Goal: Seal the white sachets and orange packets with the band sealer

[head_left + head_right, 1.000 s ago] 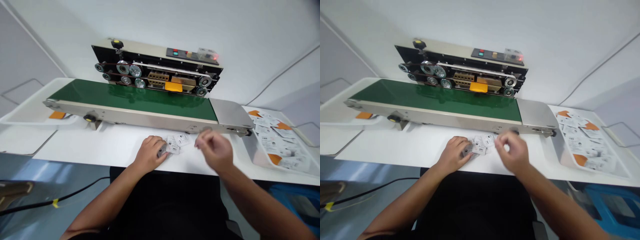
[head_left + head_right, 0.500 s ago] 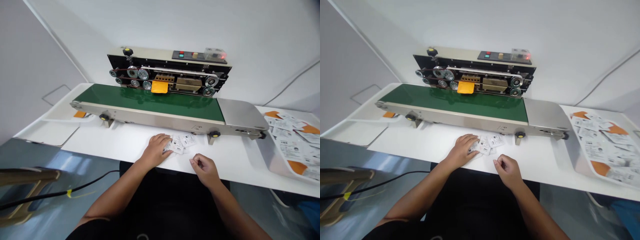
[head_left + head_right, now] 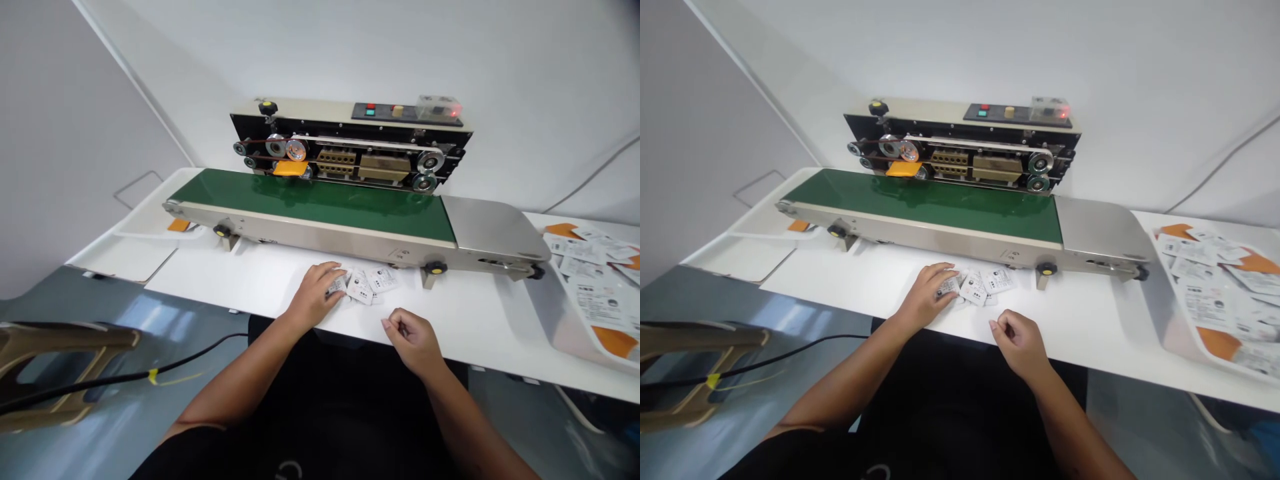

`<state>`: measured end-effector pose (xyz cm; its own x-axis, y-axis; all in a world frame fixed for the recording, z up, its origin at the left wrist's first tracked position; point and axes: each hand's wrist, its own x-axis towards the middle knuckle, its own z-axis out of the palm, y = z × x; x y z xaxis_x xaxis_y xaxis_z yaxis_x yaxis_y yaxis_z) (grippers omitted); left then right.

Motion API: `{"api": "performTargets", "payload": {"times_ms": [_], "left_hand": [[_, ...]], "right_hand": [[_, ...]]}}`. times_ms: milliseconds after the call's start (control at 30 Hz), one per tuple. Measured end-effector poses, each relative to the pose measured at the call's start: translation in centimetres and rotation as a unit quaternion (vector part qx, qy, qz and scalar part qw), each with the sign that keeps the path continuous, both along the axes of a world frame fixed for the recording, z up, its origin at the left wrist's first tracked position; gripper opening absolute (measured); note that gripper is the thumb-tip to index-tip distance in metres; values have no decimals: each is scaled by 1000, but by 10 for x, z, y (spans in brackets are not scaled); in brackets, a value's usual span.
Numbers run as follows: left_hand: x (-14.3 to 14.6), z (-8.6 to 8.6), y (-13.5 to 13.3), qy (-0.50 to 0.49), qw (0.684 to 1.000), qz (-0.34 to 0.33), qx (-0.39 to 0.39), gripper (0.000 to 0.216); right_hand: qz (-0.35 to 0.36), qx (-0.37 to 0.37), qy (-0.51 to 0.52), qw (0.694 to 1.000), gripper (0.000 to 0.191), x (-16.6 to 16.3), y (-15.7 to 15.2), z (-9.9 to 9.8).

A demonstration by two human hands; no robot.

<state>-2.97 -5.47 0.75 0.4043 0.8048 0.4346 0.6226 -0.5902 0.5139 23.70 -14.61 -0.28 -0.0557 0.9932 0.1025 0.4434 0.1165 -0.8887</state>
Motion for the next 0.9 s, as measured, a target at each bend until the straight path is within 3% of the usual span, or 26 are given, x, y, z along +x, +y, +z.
{"api": "performTargets", "payload": {"times_ms": [133, 267, 367, 433, 533, 633, 800, 900], "left_hand": [[-2, -2, -2, -65, 998, 10, 26, 33], [-2, 1, -5, -125, 990, 40, 53, 39], [0, 5, -10, -168, 984, 49, 36, 44], [4, 8, -16, -193, 980, 37, 8, 45], [11, 13, -29, -208, 978, -19, -24, 45], [17, 15, -38, -211, 974, -70, -40, 46], [14, 15, -38, -248, 964, -61, -77, 53], [7, 17, -34, -217, 971, -56, -85, 42]], "right_hand": [[-2, -1, 0, 1000, 41, 0, 0, 2], [-10, 4, 16, 1000, 40, 2, 3, -1], [-19, 14, 22, 999, 25, -3, 6, 1], [-5, 20, 18, 1000, 22, -11, 7, 7], [36, 32, 21, 999, 44, -26, 8, 20], [51, 35, 30, 998, 25, -36, 9, 29], [18, 11, 73, 997, 25, -35, 11, 30], [17, -4, 79, 997, 26, -33, 11, 27]]}}
